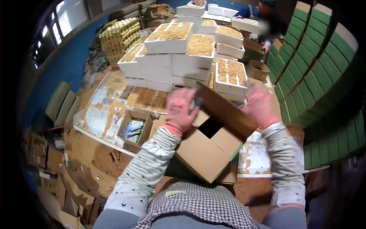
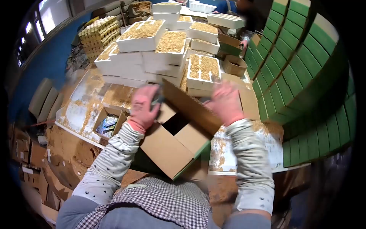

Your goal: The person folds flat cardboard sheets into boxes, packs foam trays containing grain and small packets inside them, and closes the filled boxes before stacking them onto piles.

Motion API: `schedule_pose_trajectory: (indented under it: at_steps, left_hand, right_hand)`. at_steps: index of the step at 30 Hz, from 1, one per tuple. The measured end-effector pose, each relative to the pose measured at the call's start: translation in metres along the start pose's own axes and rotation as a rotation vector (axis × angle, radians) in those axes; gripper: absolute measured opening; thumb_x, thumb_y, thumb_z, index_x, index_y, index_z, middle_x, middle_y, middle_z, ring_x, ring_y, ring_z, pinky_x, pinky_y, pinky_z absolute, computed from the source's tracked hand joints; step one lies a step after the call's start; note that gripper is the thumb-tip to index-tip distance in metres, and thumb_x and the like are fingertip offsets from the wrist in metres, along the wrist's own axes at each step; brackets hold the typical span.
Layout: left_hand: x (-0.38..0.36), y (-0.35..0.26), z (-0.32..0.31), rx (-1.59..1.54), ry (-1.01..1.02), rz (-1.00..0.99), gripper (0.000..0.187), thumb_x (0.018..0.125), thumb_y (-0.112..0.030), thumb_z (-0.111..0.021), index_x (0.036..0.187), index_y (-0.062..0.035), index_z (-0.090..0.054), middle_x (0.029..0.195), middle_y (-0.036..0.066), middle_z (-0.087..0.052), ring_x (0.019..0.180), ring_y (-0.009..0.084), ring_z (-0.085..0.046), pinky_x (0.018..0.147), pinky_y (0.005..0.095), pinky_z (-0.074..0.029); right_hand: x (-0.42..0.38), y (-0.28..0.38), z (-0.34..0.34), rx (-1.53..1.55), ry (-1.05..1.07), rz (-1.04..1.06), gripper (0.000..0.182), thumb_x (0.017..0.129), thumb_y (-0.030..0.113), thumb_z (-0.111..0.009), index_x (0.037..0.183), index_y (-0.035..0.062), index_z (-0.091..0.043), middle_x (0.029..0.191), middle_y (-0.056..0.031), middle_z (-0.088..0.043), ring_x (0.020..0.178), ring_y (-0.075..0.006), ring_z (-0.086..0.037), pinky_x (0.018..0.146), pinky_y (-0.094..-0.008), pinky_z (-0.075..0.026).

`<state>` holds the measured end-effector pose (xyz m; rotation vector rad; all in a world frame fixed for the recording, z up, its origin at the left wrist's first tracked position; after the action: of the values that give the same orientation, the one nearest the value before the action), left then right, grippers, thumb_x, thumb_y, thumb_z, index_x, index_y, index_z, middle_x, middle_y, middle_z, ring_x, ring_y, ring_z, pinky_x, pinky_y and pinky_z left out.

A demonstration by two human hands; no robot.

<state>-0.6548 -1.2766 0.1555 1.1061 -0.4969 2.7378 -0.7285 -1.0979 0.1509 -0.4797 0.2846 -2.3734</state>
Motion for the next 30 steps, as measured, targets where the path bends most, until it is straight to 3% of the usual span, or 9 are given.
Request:
schedule_pose_trajectory:
  at_steps: [2,4,6,10,14,16,21,24,30]
  left_hand:
    - [-0.002,0.006,0.021,0.313,-0.191,-0.014,0.047,0.079,-0.031,-0.06,0.114,-0.0011,-0.051,0.095,0.017,-0.061,0.092,0.0334,-0.057,0.085,0.0406,-0.042]
    - [-0.046,0.064,-0.046,-0.03,0.607,0.529,0.05,0.081,-0.032,-0.058,0.117,0.0005,-0.049,0.099,0.02,-0.06,0.094,0.0371,-0.056,0.082,0.0427,-0.044]
    - [-0.035,0.041,-0.003,-0.059,0.585,0.39,0.049,0.085,-0.035,-0.052,0.118,0.0015,-0.049,0.102,0.023,-0.059,0.094,0.0372,-0.058,0.081,0.0427,-0.046]
    - [-0.087,0.092,0.051,-1.349,-0.296,0.547,0.055,0.092,-0.039,-0.041,0.13,0.0005,-0.043,0.122,0.014,-0.055,0.11,0.025,-0.053,0.094,0.0411,-0.042]
    - [-0.127,0.113,0.007,-1.435,0.077,1.025,0.046,0.096,-0.021,-0.039,0.136,-0.0004,-0.034,0.141,0.014,-0.034,0.125,0.0246,-0.04,0.106,0.0351,-0.029]
    - [-0.104,0.08,0.019,-0.534,0.478,0.427,0.05,0.091,-0.01,-0.048,0.138,-0.0015,-0.032,0.143,0.012,-0.032,0.127,0.0232,-0.037,0.106,0.033,-0.027]
    - [-0.101,0.083,-0.009,-0.485,0.542,0.617,0.063,0.082,-0.008,-0.056,0.139,-0.0028,-0.029,0.141,0.018,-0.034,0.131,0.0299,-0.031,0.107,0.0342,-0.027]
    - [-0.092,0.077,-0.007,-0.487,0.587,0.659,0.062,0.081,-0.003,-0.055,0.138,-0.0039,-0.032,0.141,0.017,-0.035,0.132,0.03,-0.03,0.108,0.0338,-0.024]
    - [-0.094,0.083,-0.008,-0.581,0.51,0.77,0.061,0.08,-0.002,-0.055,0.138,-0.0047,-0.034,0.14,0.017,-0.035,0.132,0.0304,-0.03,0.108,0.0337,-0.023]
  right_hand:
    - [-0.026,0.052,-0.065,0.239,0.037,0.032,0.059,0.085,0.047,-0.049,0.122,0.0004,-0.048,0.108,-0.0248,-0.057,0.1,-0.0366,-0.056,0.082,-0.0452,-0.044]
    - [-0.049,0.046,-0.079,0.951,0.329,-0.12,0.056,0.091,0.046,-0.042,0.122,-0.0004,-0.048,0.098,-0.0237,-0.062,0.087,-0.032,-0.061,0.081,-0.0383,-0.045]
    - [-0.065,0.02,-0.104,1.392,0.718,-0.259,0.055,0.09,0.048,-0.043,0.115,-0.0002,-0.053,0.098,-0.0165,-0.063,0.086,-0.0231,-0.061,0.078,-0.0321,-0.046]
    - [-0.045,-0.026,0.018,1.648,0.068,-0.319,0.036,0.081,0.038,-0.064,0.095,0.0051,-0.063,0.075,-0.0061,-0.063,0.064,-0.0156,-0.059,0.059,-0.0293,-0.046]
    - [-0.055,0.082,0.006,0.612,0.391,0.37,0.045,0.073,0.052,-0.065,0.079,0.0087,-0.055,0.066,-0.0082,-0.058,0.068,-0.0258,-0.062,0.06,-0.0369,-0.048]
    - [-0.069,0.115,-0.014,0.545,0.597,0.452,0.039,0.078,0.043,-0.064,0.089,0.0062,-0.059,0.081,-0.009,-0.063,0.076,-0.0253,-0.063,0.07,-0.0343,-0.049]
    - [0.021,-0.079,-0.089,1.681,-0.323,-0.581,0.035,0.085,0.023,-0.059,0.109,-0.0022,-0.058,0.096,-0.0138,-0.064,0.087,-0.0222,-0.061,0.079,-0.029,-0.046]
    - [0.039,-0.196,-0.214,0.619,-0.251,-1.156,0.066,0.079,0.052,-0.06,0.116,-0.002,-0.055,0.116,-0.0216,-0.057,0.114,-0.032,-0.049,0.098,-0.0364,-0.036]
    - [0.11,-0.162,-0.267,1.565,-0.434,-0.977,0.064,0.069,0.025,-0.079,0.111,-0.0123,-0.047,0.1,-0.0132,-0.058,0.089,-0.018,-0.053,0.08,-0.03,-0.043]
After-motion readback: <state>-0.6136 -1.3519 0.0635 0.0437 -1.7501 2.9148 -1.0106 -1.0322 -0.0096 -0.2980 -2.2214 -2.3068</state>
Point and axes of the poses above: each hand's wrist, its own x-axis towards the middle knuckle, its own z-axis out of the back of the hand, y = z × x, the point moved 9 cm from there along x, towards the middle knuckle
